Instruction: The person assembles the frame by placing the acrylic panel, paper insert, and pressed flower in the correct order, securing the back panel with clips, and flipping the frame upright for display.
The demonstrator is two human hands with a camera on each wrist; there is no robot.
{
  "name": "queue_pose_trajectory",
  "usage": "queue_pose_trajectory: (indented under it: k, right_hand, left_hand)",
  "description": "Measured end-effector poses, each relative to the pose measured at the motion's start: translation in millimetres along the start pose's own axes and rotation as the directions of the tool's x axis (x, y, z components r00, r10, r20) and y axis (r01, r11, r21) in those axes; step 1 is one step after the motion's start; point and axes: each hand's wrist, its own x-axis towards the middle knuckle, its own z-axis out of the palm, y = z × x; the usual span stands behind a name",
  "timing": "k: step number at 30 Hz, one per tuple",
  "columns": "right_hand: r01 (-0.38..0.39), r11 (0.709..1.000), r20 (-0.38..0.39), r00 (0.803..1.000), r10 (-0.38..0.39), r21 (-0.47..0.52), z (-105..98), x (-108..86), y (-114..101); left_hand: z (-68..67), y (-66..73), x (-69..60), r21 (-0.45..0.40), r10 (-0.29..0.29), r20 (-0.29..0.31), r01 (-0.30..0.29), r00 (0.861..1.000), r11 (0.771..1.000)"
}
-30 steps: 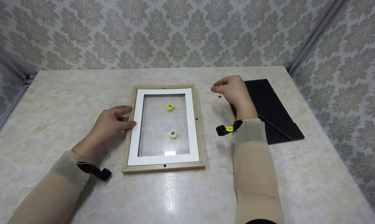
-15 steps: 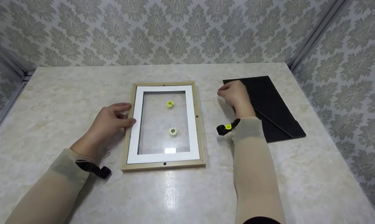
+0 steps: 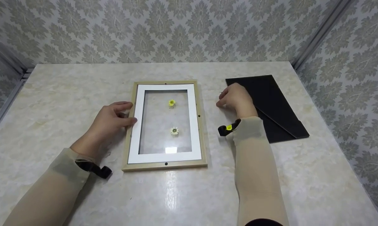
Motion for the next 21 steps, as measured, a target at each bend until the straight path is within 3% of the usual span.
queue_pose_trajectory:
  k: [21]
  right_hand:
    - [0.015,1.000,-0.023,1.000,-0.015,-0.001,6.3,0.7,1.6]
  left_hand:
    - [1.8,0.9,0.0,-0.016,-0.015,0.004,0.015,1.000,1.000]
